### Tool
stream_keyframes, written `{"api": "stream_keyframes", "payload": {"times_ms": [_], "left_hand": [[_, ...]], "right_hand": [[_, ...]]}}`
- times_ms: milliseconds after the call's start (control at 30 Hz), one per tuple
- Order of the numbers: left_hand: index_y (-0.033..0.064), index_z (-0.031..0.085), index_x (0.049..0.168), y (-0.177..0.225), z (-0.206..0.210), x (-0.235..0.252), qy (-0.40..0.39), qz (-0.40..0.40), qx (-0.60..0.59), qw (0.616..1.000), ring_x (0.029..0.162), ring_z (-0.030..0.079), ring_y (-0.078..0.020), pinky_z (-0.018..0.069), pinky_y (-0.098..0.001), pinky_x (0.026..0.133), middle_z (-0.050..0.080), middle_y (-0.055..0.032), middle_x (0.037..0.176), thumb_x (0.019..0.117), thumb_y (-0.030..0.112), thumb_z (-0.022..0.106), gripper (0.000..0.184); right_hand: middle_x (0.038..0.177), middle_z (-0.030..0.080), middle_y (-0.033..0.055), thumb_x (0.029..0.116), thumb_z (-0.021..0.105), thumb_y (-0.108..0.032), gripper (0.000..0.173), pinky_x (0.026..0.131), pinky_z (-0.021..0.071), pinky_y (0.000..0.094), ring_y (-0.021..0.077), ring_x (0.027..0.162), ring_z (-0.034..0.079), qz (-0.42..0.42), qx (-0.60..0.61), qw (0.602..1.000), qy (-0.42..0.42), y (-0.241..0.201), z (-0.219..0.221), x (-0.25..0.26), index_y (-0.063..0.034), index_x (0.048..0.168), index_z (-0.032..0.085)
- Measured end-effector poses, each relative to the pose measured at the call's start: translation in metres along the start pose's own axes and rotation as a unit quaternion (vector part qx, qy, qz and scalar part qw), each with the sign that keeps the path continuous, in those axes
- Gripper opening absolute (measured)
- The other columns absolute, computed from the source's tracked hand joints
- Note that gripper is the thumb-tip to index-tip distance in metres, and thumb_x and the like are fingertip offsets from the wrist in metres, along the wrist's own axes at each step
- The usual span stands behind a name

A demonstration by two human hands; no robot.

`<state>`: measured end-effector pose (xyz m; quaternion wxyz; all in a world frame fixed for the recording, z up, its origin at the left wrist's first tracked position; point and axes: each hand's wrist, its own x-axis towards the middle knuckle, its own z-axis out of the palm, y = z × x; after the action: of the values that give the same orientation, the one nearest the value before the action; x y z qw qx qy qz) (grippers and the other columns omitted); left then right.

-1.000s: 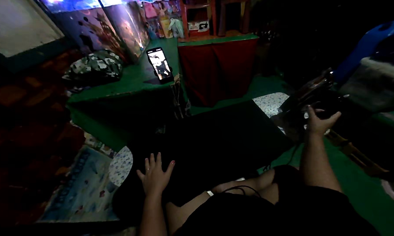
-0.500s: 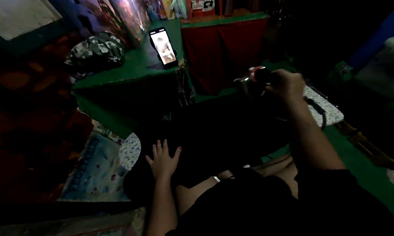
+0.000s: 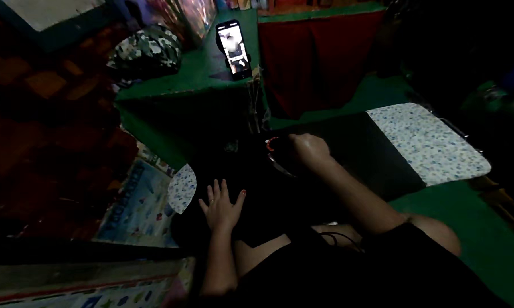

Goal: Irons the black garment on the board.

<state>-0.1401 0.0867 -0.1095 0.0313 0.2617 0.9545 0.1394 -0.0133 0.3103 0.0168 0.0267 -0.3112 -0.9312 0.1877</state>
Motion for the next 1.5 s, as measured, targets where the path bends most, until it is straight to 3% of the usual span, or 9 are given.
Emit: {"api": "stream_keyframes", "payload": {"times_ms": [100, 333, 533, 733, 1033, 1133, 1233, 1300, 1500], "left_hand": [[0.0126, 0.031, 0.162, 0.001, 0.000, -0.001, 0.001, 0.000, -0.004, 1.000, 0.158, 0.013, -0.0364, 0.0005, -0.0679, 0.122, 0.021, -0.0140, 0.170, 0.0993, 0.067, 0.044, 0.084], [0.0127, 0.031, 0.162, 0.001, 0.001, 0.001, 0.010, 0.004, 0.004, 1.000, 0.158, 0.015, -0.0367, 0.0013, -0.0684, 0.122, 0.022, -0.0143, 0.170, 0.0991, 0.068, 0.043, 0.084], [0.0126, 0.031, 0.162, 0.001, 0.002, 0.000, 0.015, 0.006, 0.000, 1.000, 0.157, 0.015, -0.0380, 0.0014, -0.0691, 0.121, 0.023, -0.0144, 0.170, 0.0992, 0.067, 0.044, 0.084], [0.0112, 0.031, 0.162, 0.001, 0.001, -0.002, 0.012, 0.002, -0.001, 1.000, 0.158, 0.014, -0.0376, 0.0007, -0.0687, 0.121, 0.022, -0.0152, 0.170, 0.0996, 0.066, 0.045, 0.084], [0.0050, 0.030, 0.161, 0.017, -0.001, -0.005, 0.012, 0.001, -0.006, 1.000, 0.156, 0.014, -0.0444, 0.0020, -0.0772, 0.116, 0.021, -0.0236, 0.168, 0.1028, 0.060, 0.045, 0.081], [0.0019, 0.030, 0.160, 0.041, 0.005, -0.011, 0.030, 0.057, -0.038, 0.997, 0.155, 0.012, -0.0481, 0.0021, -0.0805, 0.114, 0.017, -0.0278, 0.167, 0.1021, 0.055, 0.051, 0.081], [0.0061, 0.026, 0.162, 0.061, 0.018, -0.010, 0.016, 0.100, -0.012, 0.995, 0.157, 0.009, -0.0434, -0.0011, -0.0782, 0.116, 0.013, -0.0223, 0.170, 0.0969, 0.069, 0.048, 0.093], [0.0109, 0.024, 0.164, 0.067, 0.018, -0.006, -0.038, 0.094, 0.029, 0.994, 0.159, 0.006, -0.0379, -0.0041, -0.0752, 0.118, 0.011, -0.0167, 0.172, 0.0942, 0.077, 0.041, 0.098], [0.0155, 0.019, 0.165, 0.070, 0.011, -0.006, -0.085, 0.078, 0.050, 0.992, 0.159, 0.004, -0.0350, -0.0038, -0.0727, 0.119, 0.010, -0.0134, 0.172, 0.0936, 0.080, 0.038, 0.098]], "right_hand": [[0.112, 0.072, 0.0210, 0.1001, 0.067, -0.032, 0.032, 0.083, 0.0542, 0.0654, 0.0435, 0.105, 0.070, 0.059, -0.008, 0.997, 0.047, 0.046, -0.012, 0.015, -0.0095, 0.123, 0.069], [0.120, 0.066, 0.0340, 0.0952, 0.074, -0.034, 0.047, 0.087, 0.0475, 0.0752, 0.0547, 0.113, 0.063, 0.240, 0.019, 0.961, 0.139, 0.163, -0.058, 0.045, 0.0057, 0.120, 0.066], [0.126, 0.063, 0.0361, 0.0971, 0.072, -0.036, 0.053, 0.091, 0.0472, 0.0729, 0.0551, 0.120, 0.060, 0.322, 0.003, 0.934, 0.153, 0.204, -0.080, 0.040, 0.0101, 0.122, 0.063], [0.124, 0.063, 0.0352, 0.0960, 0.075, -0.036, 0.053, 0.097, 0.0441, 0.0735, 0.0546, 0.120, 0.059, 0.217, 0.011, 0.973, 0.070, 0.212, -0.076, 0.014, 0.0083, 0.123, 0.064], [0.085, 0.072, 0.0166, 0.0845, 0.087, -0.037, 0.036, 0.077, 0.0534, 0.0639, 0.0379, 0.085, 0.070, -0.024, -0.001, 0.999, 0.034, 0.151, -0.028, -0.081, -0.0058, 0.098, 0.074], [0.076, 0.070, 0.0128, 0.0837, 0.087, -0.038, 0.034, 0.070, 0.0539, 0.0592, 0.0342, 0.076, 0.070, -0.081, -0.005, 0.996, 0.036, 0.139, -0.016, -0.086, -0.0080, 0.094, 0.074], [0.078, 0.072, 0.0138, 0.0842, 0.086, -0.039, 0.036, 0.069, 0.0544, 0.0602, 0.0357, 0.077, 0.071, -0.083, -0.013, 0.994, 0.067, 0.136, -0.012, -0.077, -0.0083, 0.098, 0.075], [0.082, 0.072, 0.0160, 0.0858, 0.085, -0.040, 0.037, 0.070, 0.0539, 0.0627, 0.0391, 0.080, 0.071, -0.048, -0.020, 0.995, 0.084, 0.135, -0.015, -0.066, -0.0090, 0.102, 0.074], [0.108, 0.070, 0.0303, 0.0943, 0.076, -0.038, 0.043, 0.083, 0.0493, 0.0742, 0.0537, 0.104, 0.067, 0.109, -0.027, 0.988, 0.109, 0.151, -0.043, 0.004, -0.0028, 0.118, 0.070]]}}
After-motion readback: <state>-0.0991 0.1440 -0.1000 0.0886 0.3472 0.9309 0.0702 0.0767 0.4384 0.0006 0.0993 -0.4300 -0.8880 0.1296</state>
